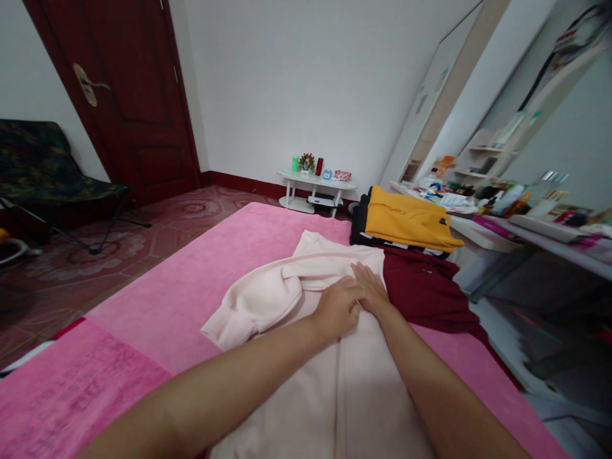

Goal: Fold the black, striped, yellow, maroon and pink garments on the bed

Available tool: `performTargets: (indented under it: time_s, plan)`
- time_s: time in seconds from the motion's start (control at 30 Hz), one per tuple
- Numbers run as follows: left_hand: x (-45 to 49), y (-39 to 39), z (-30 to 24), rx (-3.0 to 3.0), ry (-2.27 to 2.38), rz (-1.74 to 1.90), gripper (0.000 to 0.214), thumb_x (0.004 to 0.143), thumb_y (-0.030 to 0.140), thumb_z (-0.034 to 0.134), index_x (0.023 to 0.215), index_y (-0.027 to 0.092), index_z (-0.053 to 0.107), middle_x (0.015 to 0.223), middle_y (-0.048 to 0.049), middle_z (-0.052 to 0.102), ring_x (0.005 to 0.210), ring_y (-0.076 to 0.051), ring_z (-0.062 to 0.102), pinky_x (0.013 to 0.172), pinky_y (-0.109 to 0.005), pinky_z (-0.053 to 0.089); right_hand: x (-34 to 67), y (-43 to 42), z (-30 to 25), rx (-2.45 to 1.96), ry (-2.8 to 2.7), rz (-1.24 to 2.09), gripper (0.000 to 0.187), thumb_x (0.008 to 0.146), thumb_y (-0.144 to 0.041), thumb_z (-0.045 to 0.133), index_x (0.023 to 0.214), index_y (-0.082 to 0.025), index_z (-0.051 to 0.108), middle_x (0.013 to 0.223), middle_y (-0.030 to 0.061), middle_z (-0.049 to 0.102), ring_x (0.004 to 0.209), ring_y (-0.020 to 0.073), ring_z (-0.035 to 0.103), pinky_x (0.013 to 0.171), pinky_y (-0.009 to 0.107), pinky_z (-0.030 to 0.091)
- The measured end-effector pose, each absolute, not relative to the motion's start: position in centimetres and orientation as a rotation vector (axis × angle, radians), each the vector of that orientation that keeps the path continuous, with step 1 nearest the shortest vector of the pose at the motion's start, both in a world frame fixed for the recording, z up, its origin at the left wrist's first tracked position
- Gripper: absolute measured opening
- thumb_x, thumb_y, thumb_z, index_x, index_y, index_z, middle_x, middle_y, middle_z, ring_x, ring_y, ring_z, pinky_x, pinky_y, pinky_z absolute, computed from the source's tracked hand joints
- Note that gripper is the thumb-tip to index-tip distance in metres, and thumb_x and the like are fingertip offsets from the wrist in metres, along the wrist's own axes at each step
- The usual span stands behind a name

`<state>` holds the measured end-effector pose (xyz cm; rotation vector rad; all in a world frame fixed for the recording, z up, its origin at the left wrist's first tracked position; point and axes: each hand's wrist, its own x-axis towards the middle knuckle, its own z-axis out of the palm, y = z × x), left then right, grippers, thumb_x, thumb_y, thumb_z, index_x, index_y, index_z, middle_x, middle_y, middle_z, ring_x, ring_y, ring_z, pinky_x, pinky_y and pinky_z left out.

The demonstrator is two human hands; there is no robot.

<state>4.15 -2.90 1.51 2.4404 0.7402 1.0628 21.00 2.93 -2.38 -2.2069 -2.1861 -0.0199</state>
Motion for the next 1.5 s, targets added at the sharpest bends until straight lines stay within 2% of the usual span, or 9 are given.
performTargets:
  time_s: [0.27, 0.37, 0.47, 0.57, 0.77, 0.97, 1.13, 1.27, 1.5]
  plan:
    - [-11.0, -0.9, 4.3, 2.452, 1.683, 0.868, 0.056, 0.075, 0.025, 0.056, 0.129, 0.016, 0.045, 0.132, -0.0132, 0.049, 0.121, -0.028, 0.045, 0.101, -0.041, 0.037, 20.5, 3.4, -2.1, -2.264, -2.064, 0.185, 0.060, 0.095, -0.050, 0.019, 0.148, -0.021, 0.021, 0.156, 0.0059, 0.012, 0.142, 0.0248, 0.010, 0.112, 0.048, 0.015]
    - [-15.8, 0.0, 2.6, 2.118, 1.886, 0.509, 0.074, 0.067, 0.047, 0.066, 0.131, 0.017, 0.044, 0.119, -0.0120, 0.060, 0.101, -0.027, 0.059, 0.082, -0.033, 0.046, 20.2, 3.4, -1.9, -2.297, -2.022, 0.216, 0.061, 0.094, -0.049, 0.020, 0.148, -0.021, 0.020, 0.156, 0.0059, 0.011, 0.142, 0.0256, 0.009, 0.112, 0.049, 0.014]
    - [-17.9, -0.3, 1.0, 2.032, 1.849, 0.328, 0.053, 0.061, 0.053, 0.067, 0.103, 0.019, 0.064, 0.090, -0.0055, 0.069, 0.083, -0.025, 0.064, 0.065, -0.027, 0.045, 20.0, 3.2, -2.0, -2.300, -1.994, 0.186, 0.060, 0.094, -0.049, 0.019, 0.148, -0.021, 0.021, 0.156, 0.0053, 0.012, 0.142, 0.0252, 0.010, 0.112, 0.048, 0.013]
    - [-17.8, -0.7, 1.1, 1.899, 1.761, 0.365, 0.037, 0.062, 0.050, 0.065, 0.080, 0.019, 0.066, 0.067, -0.0010, 0.066, 0.068, -0.022, 0.063, 0.055, -0.025, 0.041, 19.9, 3.0, -2.2, -2.284, -1.987, 0.148, 0.060, 0.094, -0.049, 0.019, 0.147, -0.021, 0.022, 0.155, 0.0052, 0.014, 0.142, 0.0255, 0.012, 0.112, 0.048, 0.013]
    - [-14.5, -1.0, 10.1, 1.962, 1.466, 0.656, 0.031, 0.062, 0.040, 0.066, 0.083, 0.016, 0.063, 0.066, 0.0022, 0.062, 0.058, -0.015, 0.056, 0.051, -0.021, 0.041, 19.9, 2.5, -2.5, -2.229, -1.975, 0.079, 0.058, 0.094, -0.048, 0.022, 0.146, -0.021, 0.027, 0.154, 0.0060, 0.019, 0.141, 0.0247, 0.015, 0.112, 0.046, 0.013]
    - [-7.5, -8.5, 18.7, 2.513, 1.037, 0.327, 0.023, 0.070, 0.024, 0.059, 0.091, 0.018, 0.066, 0.078, 0.0005, 0.066, 0.069, -0.015, 0.059, 0.060, -0.021, 0.040, 20.3, 1.4, -2.1, -1.977, -1.853, 0.117, 0.047, 0.090, -0.036, 0.041, 0.133, -0.018, 0.047, 0.141, 0.0098, 0.044, 0.133, 0.0248, 0.032, 0.108, 0.039, 0.022]
    - [-1.7, -15.6, 15.5, 2.765, 0.773, -0.068, 0.019, 0.073, 0.020, 0.059, 0.090, 0.016, 0.068, 0.086, -0.0095, 0.070, 0.077, -0.024, 0.065, 0.066, -0.030, 0.046, 21.0, 1.0, -1.3, -1.930, -1.821, 0.175, 0.039, 0.091, -0.025, 0.036, 0.126, -0.019, 0.054, 0.128, 0.0101, 0.057, 0.115, 0.0218, 0.050, 0.096, 0.029, 0.035]
    - [1.1, -17.3, 12.0, 2.757, 0.784, -0.299, 0.020, 0.075, 0.021, 0.059, 0.091, 0.014, 0.069, 0.081, -0.0134, 0.070, 0.069, -0.027, 0.066, 0.057, -0.031, 0.045, 21.7, 1.6, -1.4, -1.901, -1.796, 0.228, 0.034, 0.091, -0.026, 0.040, 0.116, -0.017, 0.060, 0.122, 0.0096, 0.061, 0.107, 0.0221, 0.055, 0.090, 0.027, 0.039]
    - [1.7, -16.3, 10.2, 2.272, 0.561, 0.070, 0.012, 0.067, 0.014, 0.052, 0.069, 0.018, 0.063, 0.050, 0.0043, 0.046, 0.045, -0.008, 0.044, 0.039, -0.017, 0.028, 23.2, 3.3, -3.3, -1.821, -1.711, 0.273, 0.030, 0.093, -0.034, 0.048, 0.119, -0.021, 0.056, 0.121, 0.0081, 0.058, 0.106, 0.0214, 0.056, 0.091, 0.036, 0.045]
